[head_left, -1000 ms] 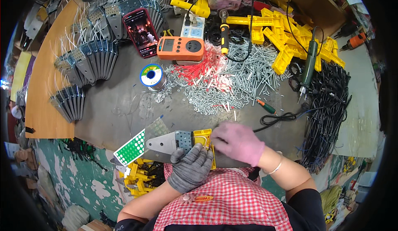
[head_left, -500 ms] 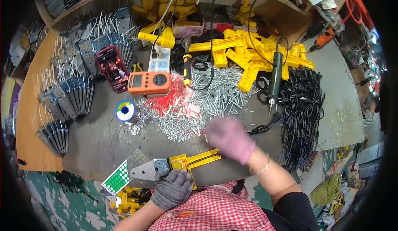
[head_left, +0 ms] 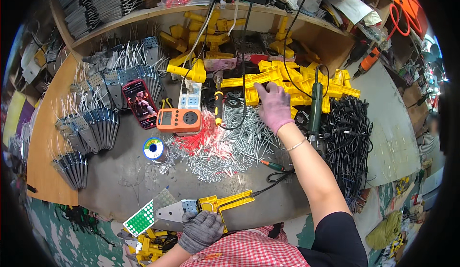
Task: The person assembles small yellow plastic housings and metal plates by connecting wires with a soldering iron and fastening parts with an electric screwdriver.
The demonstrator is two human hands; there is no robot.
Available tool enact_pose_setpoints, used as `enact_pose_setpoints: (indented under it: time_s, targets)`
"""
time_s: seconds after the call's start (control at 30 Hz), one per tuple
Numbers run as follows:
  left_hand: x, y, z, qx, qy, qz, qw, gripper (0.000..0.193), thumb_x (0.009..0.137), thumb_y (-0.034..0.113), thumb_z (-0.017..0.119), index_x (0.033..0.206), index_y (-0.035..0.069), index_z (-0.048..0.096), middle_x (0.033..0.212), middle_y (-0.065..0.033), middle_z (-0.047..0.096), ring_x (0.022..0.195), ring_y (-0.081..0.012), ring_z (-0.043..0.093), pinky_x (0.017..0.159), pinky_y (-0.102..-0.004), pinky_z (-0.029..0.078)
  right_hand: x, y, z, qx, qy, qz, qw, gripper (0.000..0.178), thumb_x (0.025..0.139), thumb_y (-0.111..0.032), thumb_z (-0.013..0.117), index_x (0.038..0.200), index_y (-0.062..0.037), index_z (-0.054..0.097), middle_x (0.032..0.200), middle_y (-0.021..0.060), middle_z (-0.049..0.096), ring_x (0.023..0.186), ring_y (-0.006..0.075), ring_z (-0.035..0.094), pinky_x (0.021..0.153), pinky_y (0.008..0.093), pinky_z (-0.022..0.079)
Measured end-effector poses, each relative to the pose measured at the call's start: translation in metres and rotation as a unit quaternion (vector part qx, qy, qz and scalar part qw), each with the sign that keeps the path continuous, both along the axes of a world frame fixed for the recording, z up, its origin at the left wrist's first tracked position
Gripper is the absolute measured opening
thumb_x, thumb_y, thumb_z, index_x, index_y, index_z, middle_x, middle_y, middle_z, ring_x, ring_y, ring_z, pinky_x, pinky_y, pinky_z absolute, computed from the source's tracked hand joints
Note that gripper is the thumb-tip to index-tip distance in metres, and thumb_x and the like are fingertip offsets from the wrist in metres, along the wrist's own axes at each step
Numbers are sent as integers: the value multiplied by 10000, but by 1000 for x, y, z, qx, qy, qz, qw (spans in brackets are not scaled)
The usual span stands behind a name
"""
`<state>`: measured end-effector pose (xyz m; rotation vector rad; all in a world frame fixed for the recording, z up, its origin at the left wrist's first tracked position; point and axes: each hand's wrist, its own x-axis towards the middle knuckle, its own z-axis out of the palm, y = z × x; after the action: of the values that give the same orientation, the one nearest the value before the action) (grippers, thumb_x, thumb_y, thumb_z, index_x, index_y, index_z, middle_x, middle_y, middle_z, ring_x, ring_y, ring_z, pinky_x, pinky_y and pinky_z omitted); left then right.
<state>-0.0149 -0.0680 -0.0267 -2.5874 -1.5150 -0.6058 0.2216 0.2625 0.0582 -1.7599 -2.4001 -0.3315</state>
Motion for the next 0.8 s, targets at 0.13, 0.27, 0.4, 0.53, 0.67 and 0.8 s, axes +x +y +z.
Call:
enact_pose_setpoints:
  time_s: [0.13,0.27,0.4,0.53,0.67,0.8]
  targets:
    - [5,7,5,1,0,-17,1000,194,760,304,708,891,163,725,897,33,682,892,-165,659,870,-495,357,40,24,-24,32,41,-62,997,584,840,-29,586,1402,-181,534,1209,164,609,1056,374,623,918,491,512]
    - [0,3,-2,8,-16,0,1000,188,762,300,707,889,161,726,914,27,692,895,-167,658,884,-491,361,14,4,10,-11,58,-30,998,565,836,-51,613,1387,-153,535,1159,184,647,1094,387,625,912,491,528]
    - [0,4,7,-4,-9,10,1000,194,766,302,705,895,158,729,936,16,700,903,-169,657,898,-495,361,34,8,-12,-10,56,7,998,454,854,-84,627,1300,-126,552,1131,176,647,1052,368,654,882,478,550]
    - [1,6,6,-21,-13,-17,1000,190,793,305,689,902,153,725,978,-1,714,934,-181,667,875,-494,401,59,24,-38,-19,52,-62,997,468,832,-102,668,1283,-116,546,1173,203,612,1083,385,647,921,482,545]
    - [0,6,5,-12,-16,-19,1000,205,820,308,656,931,146,714,986,-17,716,911,-174,677,811,-481,438,44,-5,3,25,104,-5,994,531,812,-76,665,1325,-113,534,1144,229,606,1041,400,650,907,490,545]
    - [-1,3,1,-29,-13,-9,999,231,821,302,643,969,130,683,959,-14,700,897,-172,676,797,-457,444,28,-76,64,-107,431,55,894,479,780,11,638,1242,-65,537,1012,125,593,1007,223,644,865,345,531]
